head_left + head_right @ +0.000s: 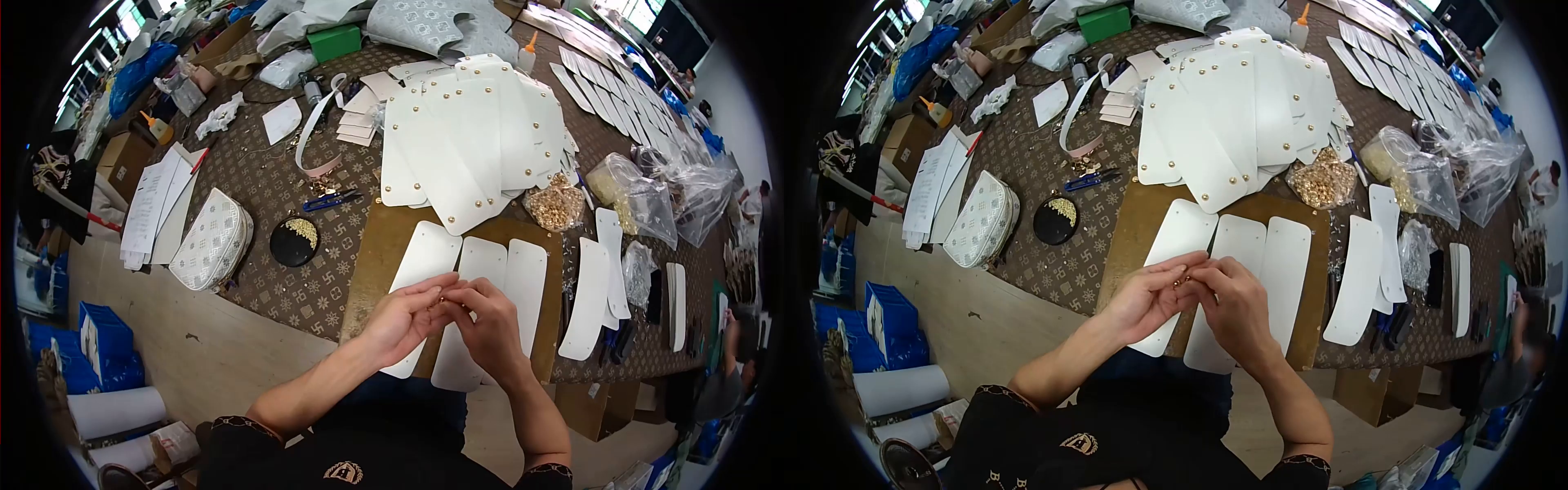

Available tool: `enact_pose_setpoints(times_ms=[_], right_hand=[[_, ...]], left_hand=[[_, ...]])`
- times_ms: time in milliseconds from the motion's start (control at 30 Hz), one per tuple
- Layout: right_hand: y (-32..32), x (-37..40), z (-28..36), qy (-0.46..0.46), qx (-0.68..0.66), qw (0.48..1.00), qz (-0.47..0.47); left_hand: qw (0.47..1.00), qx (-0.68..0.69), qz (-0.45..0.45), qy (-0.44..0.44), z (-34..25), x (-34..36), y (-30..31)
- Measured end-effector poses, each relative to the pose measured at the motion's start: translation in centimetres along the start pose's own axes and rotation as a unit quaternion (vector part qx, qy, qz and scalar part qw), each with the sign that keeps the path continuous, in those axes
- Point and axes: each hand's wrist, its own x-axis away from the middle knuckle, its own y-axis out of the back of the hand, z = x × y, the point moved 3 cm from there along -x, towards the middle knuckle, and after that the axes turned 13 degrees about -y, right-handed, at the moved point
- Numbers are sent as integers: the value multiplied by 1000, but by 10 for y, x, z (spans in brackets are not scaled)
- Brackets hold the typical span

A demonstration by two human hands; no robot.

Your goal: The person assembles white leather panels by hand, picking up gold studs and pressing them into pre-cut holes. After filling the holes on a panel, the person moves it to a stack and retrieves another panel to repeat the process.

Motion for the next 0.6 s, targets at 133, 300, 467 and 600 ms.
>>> enact_pose_setpoints(times_ms=[133,300,467,600], right_hand=[[5,0,-5,-29,42,998,28],[27,-9,-26,-87,-62,994,-22],[68,-34,-80,-127,47,979,-155],[77,-45,-114,-141,87,966,-198]], left_hand=[[998,-3,32,47,2,1,1],[999,10,1,42,-11,-1,2],[997,-70,-26,-31,-43,-19,16],[992,-104,-63,-40,-60,-31,14]])
